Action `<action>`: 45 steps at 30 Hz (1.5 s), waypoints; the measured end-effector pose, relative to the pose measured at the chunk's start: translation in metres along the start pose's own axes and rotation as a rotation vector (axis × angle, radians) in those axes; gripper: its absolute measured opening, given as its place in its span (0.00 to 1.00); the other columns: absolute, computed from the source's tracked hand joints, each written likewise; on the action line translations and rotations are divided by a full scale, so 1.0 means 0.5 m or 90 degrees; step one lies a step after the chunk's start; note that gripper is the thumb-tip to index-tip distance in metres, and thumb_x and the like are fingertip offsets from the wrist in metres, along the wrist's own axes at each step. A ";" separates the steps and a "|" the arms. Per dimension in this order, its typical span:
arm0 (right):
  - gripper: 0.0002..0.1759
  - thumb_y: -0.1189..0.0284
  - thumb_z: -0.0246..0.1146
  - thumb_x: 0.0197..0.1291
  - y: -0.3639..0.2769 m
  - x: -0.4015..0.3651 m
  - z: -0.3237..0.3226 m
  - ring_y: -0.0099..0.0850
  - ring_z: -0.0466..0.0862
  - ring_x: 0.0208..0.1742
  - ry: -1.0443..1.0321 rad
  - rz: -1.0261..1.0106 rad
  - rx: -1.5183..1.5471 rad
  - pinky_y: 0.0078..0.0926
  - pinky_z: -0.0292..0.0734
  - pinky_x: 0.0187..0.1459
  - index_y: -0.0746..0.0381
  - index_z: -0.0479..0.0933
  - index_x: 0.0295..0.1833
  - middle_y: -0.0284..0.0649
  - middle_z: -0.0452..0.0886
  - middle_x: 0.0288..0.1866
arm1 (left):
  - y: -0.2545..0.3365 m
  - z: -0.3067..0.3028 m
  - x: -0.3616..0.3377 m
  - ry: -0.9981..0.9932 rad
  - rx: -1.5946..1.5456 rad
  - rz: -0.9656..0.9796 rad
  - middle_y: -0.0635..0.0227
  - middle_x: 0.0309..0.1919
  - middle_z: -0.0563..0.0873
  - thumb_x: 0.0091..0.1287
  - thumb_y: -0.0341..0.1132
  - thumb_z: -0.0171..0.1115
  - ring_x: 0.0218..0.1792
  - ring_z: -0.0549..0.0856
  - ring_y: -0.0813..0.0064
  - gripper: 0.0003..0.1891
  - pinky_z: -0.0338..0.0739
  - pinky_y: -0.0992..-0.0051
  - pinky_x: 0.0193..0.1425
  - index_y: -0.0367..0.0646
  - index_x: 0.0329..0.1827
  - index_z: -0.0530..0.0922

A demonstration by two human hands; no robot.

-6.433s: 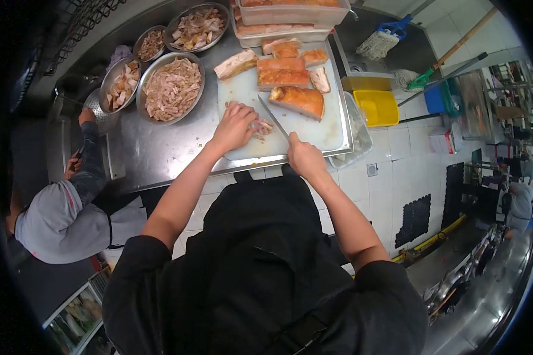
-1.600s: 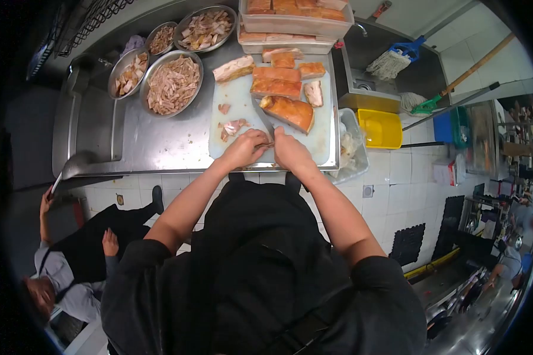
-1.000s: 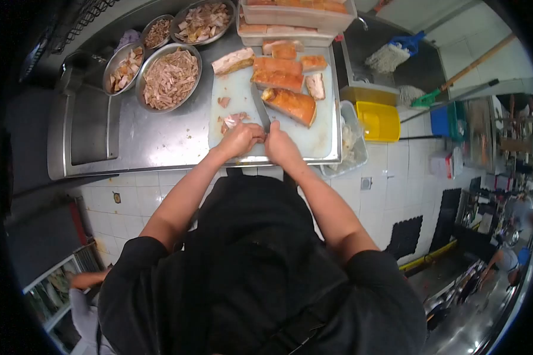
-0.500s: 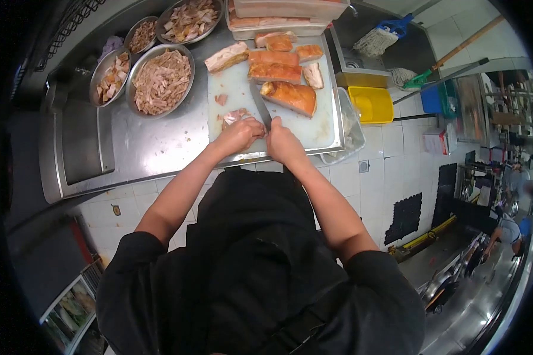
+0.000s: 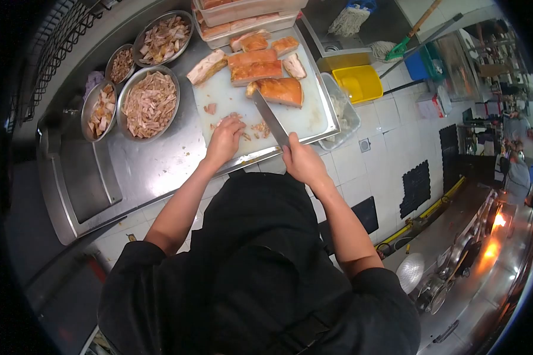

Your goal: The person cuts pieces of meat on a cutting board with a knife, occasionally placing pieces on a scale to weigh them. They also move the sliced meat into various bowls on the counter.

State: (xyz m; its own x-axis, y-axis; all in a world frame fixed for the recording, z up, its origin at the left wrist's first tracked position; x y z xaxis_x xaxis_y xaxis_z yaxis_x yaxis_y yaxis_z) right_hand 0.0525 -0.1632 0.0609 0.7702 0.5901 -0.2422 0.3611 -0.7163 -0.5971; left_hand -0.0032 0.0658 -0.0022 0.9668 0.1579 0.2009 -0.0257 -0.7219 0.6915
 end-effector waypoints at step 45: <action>0.11 0.77 0.49 0.68 -0.098 0.148 0.084 0.65 0.86 0.44 -0.184 -0.007 -0.095 0.62 0.79 0.49 0.69 0.65 0.53 0.68 0.85 0.40 | -0.028 -0.014 0.010 -0.101 -0.020 0.077 0.56 0.47 0.84 0.64 0.24 0.63 0.48 0.86 0.54 0.09 0.83 0.62 0.55 0.34 0.46 0.85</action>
State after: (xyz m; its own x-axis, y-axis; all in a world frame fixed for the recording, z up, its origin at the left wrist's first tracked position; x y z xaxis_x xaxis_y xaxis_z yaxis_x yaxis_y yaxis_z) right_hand 0.0696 -0.0689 0.0403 0.5920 0.6643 -0.4563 0.4579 -0.7432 -0.4879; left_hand 0.0000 0.0813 -0.0060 0.9840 -0.0389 0.1736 -0.1498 -0.7073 0.6908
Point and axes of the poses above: each hand's wrist, its own x-axis towards the middle knuckle, its own z-axis out of the palm, y = z × x, the point moved 3 cm from there along x, towards the middle knuckle
